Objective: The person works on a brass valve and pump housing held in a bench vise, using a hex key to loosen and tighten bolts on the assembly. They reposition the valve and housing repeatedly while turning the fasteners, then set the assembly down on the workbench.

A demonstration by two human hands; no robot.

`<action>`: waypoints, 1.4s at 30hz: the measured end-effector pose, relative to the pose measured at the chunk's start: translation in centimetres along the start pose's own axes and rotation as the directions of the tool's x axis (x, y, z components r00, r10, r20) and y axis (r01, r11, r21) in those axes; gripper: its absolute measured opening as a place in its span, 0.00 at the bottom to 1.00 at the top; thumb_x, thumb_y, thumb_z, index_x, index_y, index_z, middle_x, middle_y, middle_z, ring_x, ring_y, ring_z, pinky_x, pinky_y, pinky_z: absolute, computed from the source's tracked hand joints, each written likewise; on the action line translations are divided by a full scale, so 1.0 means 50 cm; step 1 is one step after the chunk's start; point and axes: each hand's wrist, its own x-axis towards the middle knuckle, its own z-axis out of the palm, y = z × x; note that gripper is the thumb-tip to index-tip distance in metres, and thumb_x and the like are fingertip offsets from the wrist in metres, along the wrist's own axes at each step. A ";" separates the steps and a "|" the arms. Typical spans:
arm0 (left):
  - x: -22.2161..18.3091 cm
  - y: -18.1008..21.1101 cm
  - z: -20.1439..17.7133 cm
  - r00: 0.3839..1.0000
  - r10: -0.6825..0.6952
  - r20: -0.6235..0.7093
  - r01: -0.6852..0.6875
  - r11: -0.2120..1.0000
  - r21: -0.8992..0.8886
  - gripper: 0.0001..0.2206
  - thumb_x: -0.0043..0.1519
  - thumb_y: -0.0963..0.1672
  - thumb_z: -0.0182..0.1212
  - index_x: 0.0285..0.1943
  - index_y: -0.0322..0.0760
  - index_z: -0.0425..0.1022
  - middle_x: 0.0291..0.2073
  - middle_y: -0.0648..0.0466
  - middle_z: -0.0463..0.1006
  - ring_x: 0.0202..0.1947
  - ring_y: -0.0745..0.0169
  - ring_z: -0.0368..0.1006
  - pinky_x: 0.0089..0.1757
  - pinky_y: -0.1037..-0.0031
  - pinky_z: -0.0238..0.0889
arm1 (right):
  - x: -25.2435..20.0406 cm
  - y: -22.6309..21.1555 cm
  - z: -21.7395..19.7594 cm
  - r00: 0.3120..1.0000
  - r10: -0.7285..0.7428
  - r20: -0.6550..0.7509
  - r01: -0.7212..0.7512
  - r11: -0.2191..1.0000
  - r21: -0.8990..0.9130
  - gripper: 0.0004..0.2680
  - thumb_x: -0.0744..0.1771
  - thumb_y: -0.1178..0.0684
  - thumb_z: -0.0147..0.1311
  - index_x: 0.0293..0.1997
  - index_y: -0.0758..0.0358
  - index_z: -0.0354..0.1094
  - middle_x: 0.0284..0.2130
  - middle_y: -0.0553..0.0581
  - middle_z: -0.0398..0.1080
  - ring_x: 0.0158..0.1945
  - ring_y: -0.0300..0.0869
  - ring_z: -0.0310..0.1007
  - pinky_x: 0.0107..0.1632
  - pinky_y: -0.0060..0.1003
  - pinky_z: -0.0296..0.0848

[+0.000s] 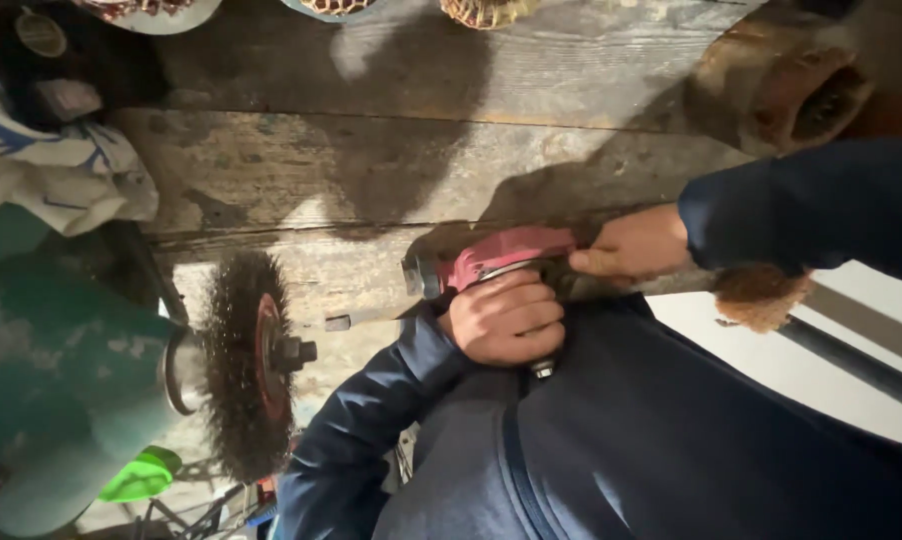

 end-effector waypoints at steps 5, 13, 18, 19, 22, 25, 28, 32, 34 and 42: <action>-0.017 0.001 0.006 0.998 -0.017 0.059 0.017 1.000 -0.007 0.09 0.60 0.42 0.65 0.49 0.38 0.76 0.47 0.48 0.78 0.50 0.48 0.77 0.57 0.56 0.70 | -0.006 -0.011 -0.004 1.000 0.017 0.020 -0.015 0.995 -0.098 0.29 0.68 0.27 0.30 0.25 0.63 0.73 0.23 0.59 0.74 0.31 0.49 0.73 0.43 0.44 0.72; -0.014 0.002 0.009 0.995 -0.027 0.096 0.023 0.999 0.038 0.09 0.61 0.42 0.64 0.50 0.40 0.76 0.47 0.50 0.78 0.51 0.51 0.76 0.57 0.57 0.70 | -0.014 -0.031 -0.011 0.999 0.030 0.022 -0.027 0.988 -0.150 0.28 0.68 0.28 0.30 0.34 0.65 0.73 0.30 0.65 0.77 0.38 0.54 0.76 0.47 0.49 0.72; -0.014 -0.004 0.014 0.995 -0.013 0.096 0.010 0.999 0.031 0.08 0.62 0.42 0.64 0.49 0.40 0.76 0.46 0.50 0.78 0.50 0.50 0.76 0.56 0.57 0.71 | 0.014 -0.008 0.000 0.999 0.040 0.027 -0.034 0.982 -0.184 0.30 0.69 0.27 0.29 0.35 0.66 0.75 0.33 0.66 0.78 0.40 0.57 0.76 0.49 0.49 0.72; -0.014 -0.009 0.015 0.996 -0.003 0.086 0.001 0.999 0.033 0.07 0.63 0.41 0.64 0.49 0.40 0.76 0.46 0.50 0.77 0.50 0.50 0.76 0.56 0.58 0.71 | 0.023 0.000 0.001 0.999 0.028 0.017 -0.024 0.980 -0.197 0.30 0.69 0.27 0.28 0.37 0.66 0.76 0.34 0.67 0.78 0.42 0.57 0.76 0.50 0.50 0.72; 0.000 -0.011 0.010 0.996 0.042 0.085 -0.044 0.999 0.022 0.07 0.63 0.41 0.65 0.49 0.38 0.77 0.47 0.48 0.77 0.49 0.49 0.76 0.55 0.58 0.71 | 0.034 0.011 -0.004 0.999 0.013 -0.036 -0.021 0.975 -0.220 0.30 0.68 0.26 0.30 0.40 0.64 0.77 0.38 0.67 0.78 0.45 0.59 0.76 0.52 0.50 0.72; 0.016 -0.009 -0.001 0.995 -0.014 0.100 0.011 0.999 0.030 0.09 0.62 0.42 0.65 0.50 0.38 0.77 0.48 0.48 0.78 0.50 0.48 0.76 0.54 0.57 0.71 | 0.018 -0.017 -0.004 0.992 0.007 -0.128 -0.031 0.981 -0.190 0.28 0.67 0.26 0.32 0.44 0.58 0.78 0.39 0.65 0.78 0.47 0.59 0.76 0.52 0.50 0.71; 0.022 -0.006 0.006 0.998 0.037 0.060 -0.037 0.999 -0.012 0.11 0.59 0.39 0.69 0.49 0.35 0.76 0.47 0.46 0.78 0.49 0.46 0.77 0.55 0.54 0.72 | -0.070 -0.086 -0.027 0.971 -0.007 -0.240 -0.036 0.984 -0.177 0.27 0.67 0.27 0.32 0.39 0.55 0.79 0.35 0.61 0.79 0.43 0.57 0.77 0.49 0.48 0.72; 0.009 0.018 0.028 0.995 0.058 0.078 -0.061 0.997 0.038 0.12 0.58 0.40 0.69 0.49 0.34 0.76 0.46 0.47 0.79 0.47 0.47 0.77 0.52 0.55 0.74 | -0.128 -0.129 0.024 0.883 -0.042 -0.468 -0.130 0.936 -0.328 0.24 0.69 0.27 0.35 0.37 0.52 0.77 0.32 0.59 0.78 0.39 0.55 0.79 0.44 0.48 0.74; 0.021 0.028 0.024 0.997 -0.022 0.074 0.018 0.998 0.060 0.16 0.60 0.43 0.73 0.53 0.33 0.74 0.50 0.47 0.78 0.52 0.45 0.76 0.56 0.53 0.71 | -0.129 -0.108 0.055 0.663 -0.314 -0.680 -0.157 0.829 -0.536 0.17 0.69 0.30 0.43 0.37 0.49 0.72 0.29 0.56 0.75 0.35 0.54 0.77 0.38 0.49 0.72; 0.077 0.087 -0.090 0.940 -0.330 0.084 0.309 0.931 0.192 0.27 0.57 0.52 0.68 0.58 0.32 0.69 0.56 0.41 0.74 0.59 0.36 0.71 0.61 0.48 0.60 | -0.044 -0.052 0.136 -0.221 -0.787 -0.576 -0.237 0.616 -0.751 0.10 0.67 0.41 0.61 0.32 0.53 0.69 0.23 0.49 0.64 0.31 0.44 0.69 0.37 0.41 0.67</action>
